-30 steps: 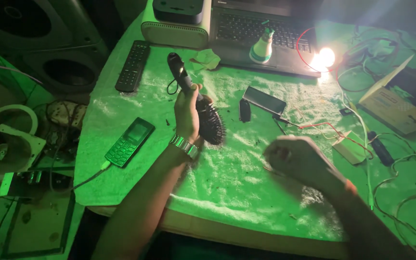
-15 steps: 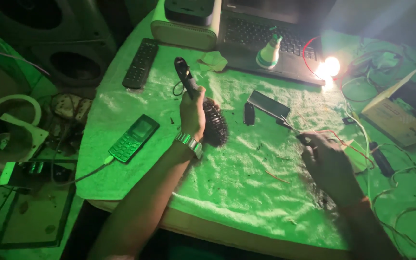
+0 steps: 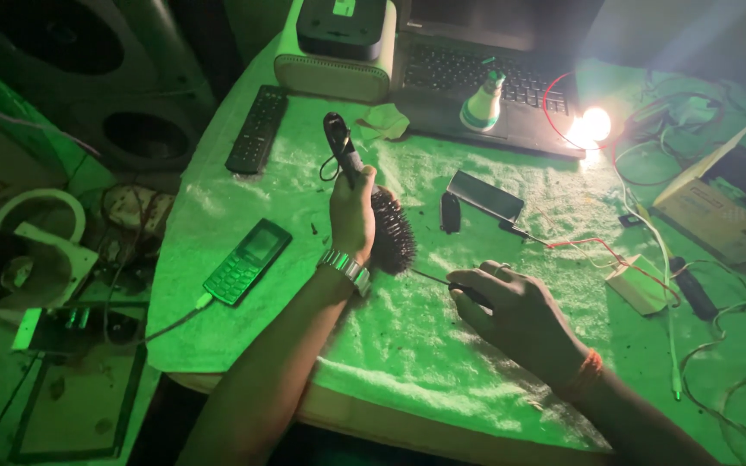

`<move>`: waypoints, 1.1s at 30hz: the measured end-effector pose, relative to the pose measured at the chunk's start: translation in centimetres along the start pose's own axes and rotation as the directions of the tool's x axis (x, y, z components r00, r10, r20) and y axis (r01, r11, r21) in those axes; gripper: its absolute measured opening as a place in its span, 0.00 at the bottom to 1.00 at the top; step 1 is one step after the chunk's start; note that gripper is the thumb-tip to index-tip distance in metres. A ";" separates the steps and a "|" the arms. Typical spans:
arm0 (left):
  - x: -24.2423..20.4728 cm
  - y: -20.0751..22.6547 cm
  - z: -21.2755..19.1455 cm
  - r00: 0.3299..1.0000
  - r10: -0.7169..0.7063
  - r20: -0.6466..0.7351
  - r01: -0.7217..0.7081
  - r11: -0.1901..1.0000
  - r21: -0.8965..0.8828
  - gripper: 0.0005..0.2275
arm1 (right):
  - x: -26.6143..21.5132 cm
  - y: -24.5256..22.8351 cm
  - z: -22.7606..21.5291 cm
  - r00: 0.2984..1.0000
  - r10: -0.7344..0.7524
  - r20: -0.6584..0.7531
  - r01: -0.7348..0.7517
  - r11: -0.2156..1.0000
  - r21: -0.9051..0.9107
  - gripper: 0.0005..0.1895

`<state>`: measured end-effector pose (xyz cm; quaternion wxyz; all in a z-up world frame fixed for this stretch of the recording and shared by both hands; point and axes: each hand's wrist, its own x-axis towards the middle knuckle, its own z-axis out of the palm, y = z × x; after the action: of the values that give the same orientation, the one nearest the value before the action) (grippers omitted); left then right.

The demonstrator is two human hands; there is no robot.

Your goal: Using a small screwdriver to repair or disassemble a hair brush that contains internal components.

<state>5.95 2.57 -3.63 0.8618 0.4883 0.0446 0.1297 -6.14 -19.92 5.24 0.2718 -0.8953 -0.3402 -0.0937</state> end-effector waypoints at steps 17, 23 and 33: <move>-0.8 -0.5 0.6 0.998 0.061 -0.032 -0.059 0.997 0.042 0.10 | 4.4 0.2 -1.1 0.958 0.153 0.242 -0.164 0.986 0.026 0.10; -0.4 -1.3 0.2 0.993 0.071 -0.089 -0.073 0.997 -0.011 0.10 | 3.8 1.4 0.4 0.935 -0.161 0.317 0.256 0.923 -0.288 0.05; -0.5 -1.2 0.4 0.989 0.039 -0.142 -0.042 0.999 -0.018 0.11 | 5.7 -1.4 -0.6 0.873 0.142 0.466 0.116 0.869 -0.481 0.12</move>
<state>5.77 1.52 -4.47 0.8587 0.4697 0.0942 0.1819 -2.79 -16.18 8.37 -0.0603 -0.9312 -0.3557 0.0525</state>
